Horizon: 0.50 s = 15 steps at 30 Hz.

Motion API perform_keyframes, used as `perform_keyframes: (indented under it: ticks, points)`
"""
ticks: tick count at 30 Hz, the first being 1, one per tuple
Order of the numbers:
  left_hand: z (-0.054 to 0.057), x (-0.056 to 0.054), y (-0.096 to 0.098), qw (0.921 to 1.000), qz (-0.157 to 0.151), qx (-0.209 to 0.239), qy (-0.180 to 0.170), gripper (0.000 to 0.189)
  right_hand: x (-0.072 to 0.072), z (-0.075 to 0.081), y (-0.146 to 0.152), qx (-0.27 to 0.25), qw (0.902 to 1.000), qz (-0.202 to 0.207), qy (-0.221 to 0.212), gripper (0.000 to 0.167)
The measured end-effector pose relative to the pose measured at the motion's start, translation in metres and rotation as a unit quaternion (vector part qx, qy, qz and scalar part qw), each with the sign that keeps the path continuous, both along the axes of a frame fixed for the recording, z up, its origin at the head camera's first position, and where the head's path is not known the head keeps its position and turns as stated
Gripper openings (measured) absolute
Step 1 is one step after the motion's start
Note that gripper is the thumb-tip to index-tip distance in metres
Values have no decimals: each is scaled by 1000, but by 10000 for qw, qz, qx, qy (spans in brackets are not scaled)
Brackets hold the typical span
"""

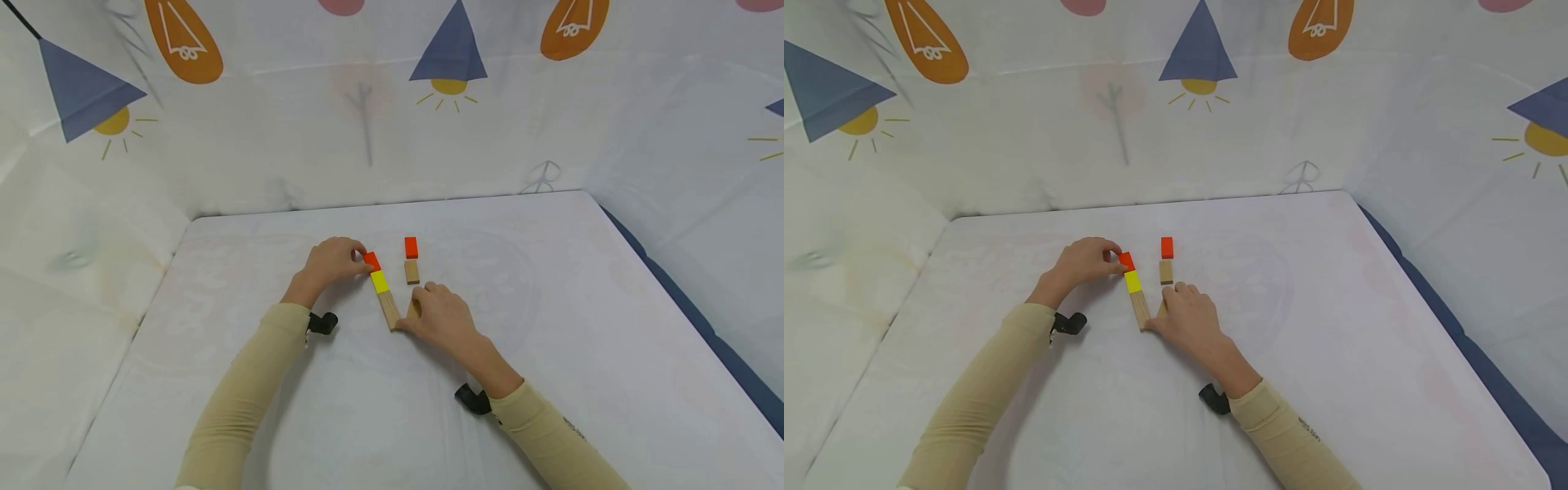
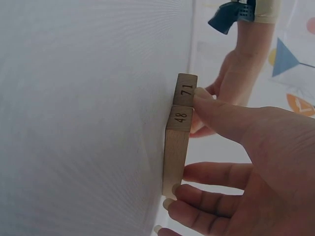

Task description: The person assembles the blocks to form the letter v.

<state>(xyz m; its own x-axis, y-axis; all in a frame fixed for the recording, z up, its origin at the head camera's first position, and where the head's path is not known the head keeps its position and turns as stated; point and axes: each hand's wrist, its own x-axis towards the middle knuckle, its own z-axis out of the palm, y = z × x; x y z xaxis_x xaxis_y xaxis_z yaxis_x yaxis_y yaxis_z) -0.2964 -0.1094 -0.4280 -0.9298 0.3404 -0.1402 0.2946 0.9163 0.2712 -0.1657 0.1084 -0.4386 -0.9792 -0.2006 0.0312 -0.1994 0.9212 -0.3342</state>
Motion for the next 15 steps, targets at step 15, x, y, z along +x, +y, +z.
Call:
perform_keyframes:
  ticks: [15]
  points:
    - [-3, -1, -1, 9999, -84, -11, 69, 44, 0, 1, 0, 42, 10000, -23, -86, 47]
